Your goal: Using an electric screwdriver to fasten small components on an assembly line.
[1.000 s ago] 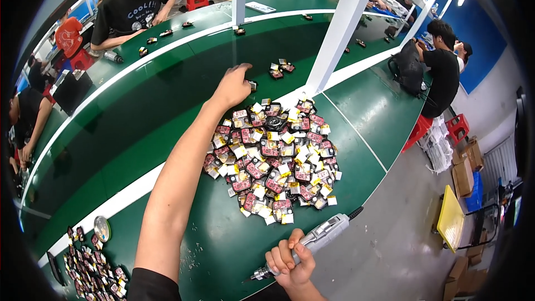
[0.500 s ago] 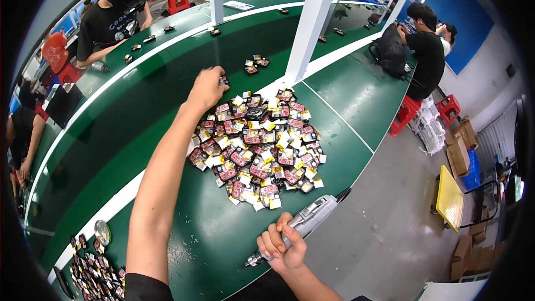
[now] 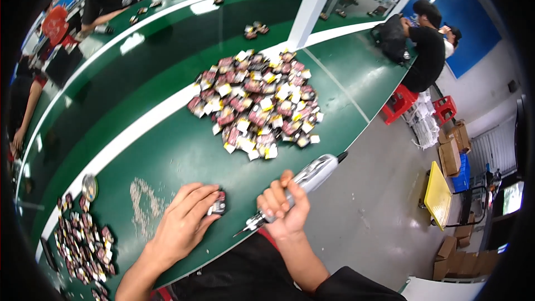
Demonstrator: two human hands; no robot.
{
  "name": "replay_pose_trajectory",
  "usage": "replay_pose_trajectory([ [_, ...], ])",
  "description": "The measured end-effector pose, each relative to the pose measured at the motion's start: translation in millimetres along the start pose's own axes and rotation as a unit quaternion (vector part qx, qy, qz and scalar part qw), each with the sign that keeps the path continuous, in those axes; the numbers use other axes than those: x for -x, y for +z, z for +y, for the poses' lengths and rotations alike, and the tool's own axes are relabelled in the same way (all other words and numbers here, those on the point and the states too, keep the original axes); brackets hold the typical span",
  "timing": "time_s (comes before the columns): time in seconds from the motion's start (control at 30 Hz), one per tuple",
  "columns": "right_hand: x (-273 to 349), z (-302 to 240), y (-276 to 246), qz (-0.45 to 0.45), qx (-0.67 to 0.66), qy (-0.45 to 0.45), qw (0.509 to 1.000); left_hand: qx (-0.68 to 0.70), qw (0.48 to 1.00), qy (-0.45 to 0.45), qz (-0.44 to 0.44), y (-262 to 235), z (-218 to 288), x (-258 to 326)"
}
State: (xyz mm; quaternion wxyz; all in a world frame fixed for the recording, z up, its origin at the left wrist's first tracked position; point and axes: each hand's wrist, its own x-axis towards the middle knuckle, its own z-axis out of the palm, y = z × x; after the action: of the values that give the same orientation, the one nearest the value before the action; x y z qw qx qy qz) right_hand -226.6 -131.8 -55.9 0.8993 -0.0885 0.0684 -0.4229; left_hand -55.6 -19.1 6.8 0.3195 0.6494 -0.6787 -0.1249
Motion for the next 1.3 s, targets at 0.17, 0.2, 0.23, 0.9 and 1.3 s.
replay_pose_trajectory([
  [0.17,28,-6,4,-0.018,0.029,-0.026,0.999,0.058,0.998,-0.011,-0.013,31,10,24],
  [0.2,31,-4,3,-0.024,0.038,-0.026,0.999,0.049,0.999,-0.006,-0.009,32,9,26],
  [0.23,35,0,1,-0.012,0.037,-0.014,0.999,0.040,0.999,0.002,-0.005,33,8,29],
  [0.9,64,47,6,0.078,0.189,0.032,0.978,-0.216,0.963,0.155,0.043,52,8,39],
  [1.3,21,-10,24,-0.172,0.248,-0.020,0.953,-0.235,0.960,0.143,-0.050,47,10,48],
])
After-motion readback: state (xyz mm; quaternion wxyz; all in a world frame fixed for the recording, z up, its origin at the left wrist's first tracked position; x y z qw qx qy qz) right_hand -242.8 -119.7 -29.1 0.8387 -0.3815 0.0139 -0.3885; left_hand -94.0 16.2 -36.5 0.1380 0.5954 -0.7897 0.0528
